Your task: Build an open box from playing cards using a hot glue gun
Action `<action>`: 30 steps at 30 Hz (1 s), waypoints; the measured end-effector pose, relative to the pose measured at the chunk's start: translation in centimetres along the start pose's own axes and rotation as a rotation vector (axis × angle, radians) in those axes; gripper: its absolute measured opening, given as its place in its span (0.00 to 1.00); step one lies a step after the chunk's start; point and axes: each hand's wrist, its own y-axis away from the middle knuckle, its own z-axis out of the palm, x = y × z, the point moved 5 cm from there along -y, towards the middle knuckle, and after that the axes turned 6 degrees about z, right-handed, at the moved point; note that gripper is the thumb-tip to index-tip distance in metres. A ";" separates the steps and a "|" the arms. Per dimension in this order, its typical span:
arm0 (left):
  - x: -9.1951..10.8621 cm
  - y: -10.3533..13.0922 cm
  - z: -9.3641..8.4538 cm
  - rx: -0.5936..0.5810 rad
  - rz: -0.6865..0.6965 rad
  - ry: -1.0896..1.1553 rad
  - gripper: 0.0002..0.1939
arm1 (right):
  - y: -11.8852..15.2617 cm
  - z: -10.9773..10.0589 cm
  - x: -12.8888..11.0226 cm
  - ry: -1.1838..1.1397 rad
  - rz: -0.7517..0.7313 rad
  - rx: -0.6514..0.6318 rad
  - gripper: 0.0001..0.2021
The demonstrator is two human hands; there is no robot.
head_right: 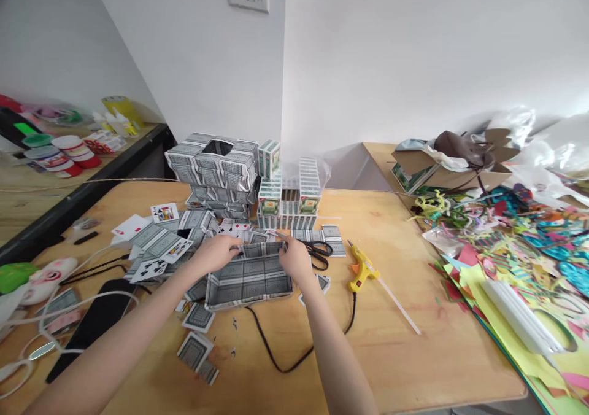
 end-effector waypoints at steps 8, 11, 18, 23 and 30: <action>-1.1 -1.7 1.1 0.178 0.062 0.493 0.11 | 0.5 -0.5 0.0 -0.181 -0.149 0.090 0.17; -1.3 -1.4 1.5 0.221 0.048 0.544 0.11 | 0.1 0.0 -0.8 -0.189 -0.184 0.064 0.16; -0.8 -1.6 1.8 0.227 0.068 0.532 0.07 | -0.3 0.4 -1.4 -0.197 -0.149 0.055 0.13; -0.4 -2.0 1.8 0.184 0.086 0.417 0.06 | -0.1 0.5 -1.2 -0.189 -0.122 0.081 0.12; -0.5 -1.3 1.2 0.238 0.079 0.409 0.07 | -0.1 0.4 -1.1 -0.164 -0.096 0.078 0.13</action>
